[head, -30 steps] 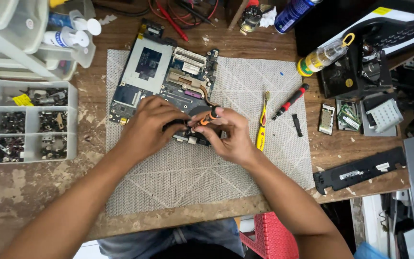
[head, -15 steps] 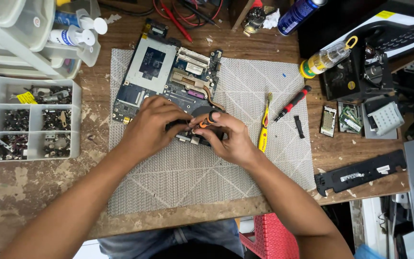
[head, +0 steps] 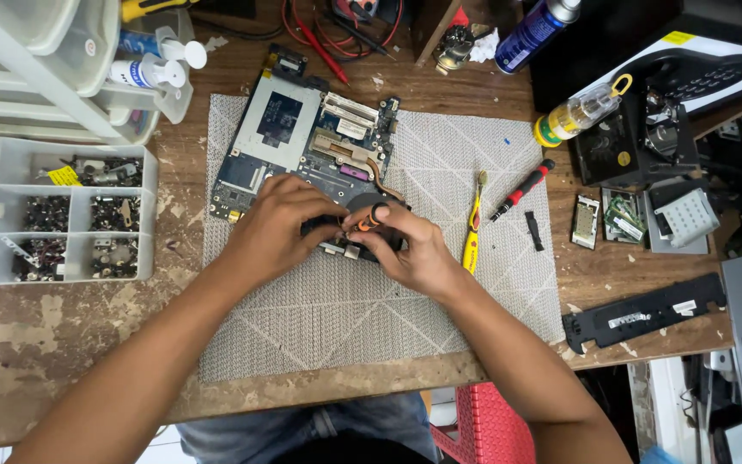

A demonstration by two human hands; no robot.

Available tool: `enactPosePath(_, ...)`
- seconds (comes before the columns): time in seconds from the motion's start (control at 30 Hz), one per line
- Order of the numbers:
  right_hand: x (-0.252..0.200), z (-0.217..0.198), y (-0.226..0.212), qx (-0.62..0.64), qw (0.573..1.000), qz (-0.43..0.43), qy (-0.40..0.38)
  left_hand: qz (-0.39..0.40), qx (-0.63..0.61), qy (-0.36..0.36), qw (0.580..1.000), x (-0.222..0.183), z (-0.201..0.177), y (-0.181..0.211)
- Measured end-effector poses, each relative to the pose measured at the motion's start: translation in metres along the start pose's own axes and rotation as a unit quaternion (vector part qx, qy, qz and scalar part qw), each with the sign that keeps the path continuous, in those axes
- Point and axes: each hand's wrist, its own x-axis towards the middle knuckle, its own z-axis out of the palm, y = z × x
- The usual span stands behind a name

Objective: Removing a cooling fan from a laptop motherboard using a screwdriver

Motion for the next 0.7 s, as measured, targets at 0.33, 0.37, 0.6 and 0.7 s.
enactPosePath(0.33, -0.003, -0.005, 0.010, -0.013, 1.000, -0.015, 0.006, -0.020, -0.002, -0.003, 1.000, 0.001, -0.002, 0.006)
enactPosePath(0.37, 0.000, -0.006, 0.007, -0.012, 1.000, -0.006, 0.001, -0.013, -0.005, 0.001, 1.000, 0.001, -0.002, 0.006)
enactPosePath(0.6, 0.008, -0.008, -0.003, -0.011, 1.000, -0.004, -0.023, 0.014, -0.003, 0.019, 1.000, -0.002, 0.003, -0.004)
enactPosePath(0.7, 0.003, -0.007, 0.002, -0.003, 1.000, -0.014, -0.018, 0.004, 0.002, 0.015, 1.000, -0.002, 0.003, -0.003)
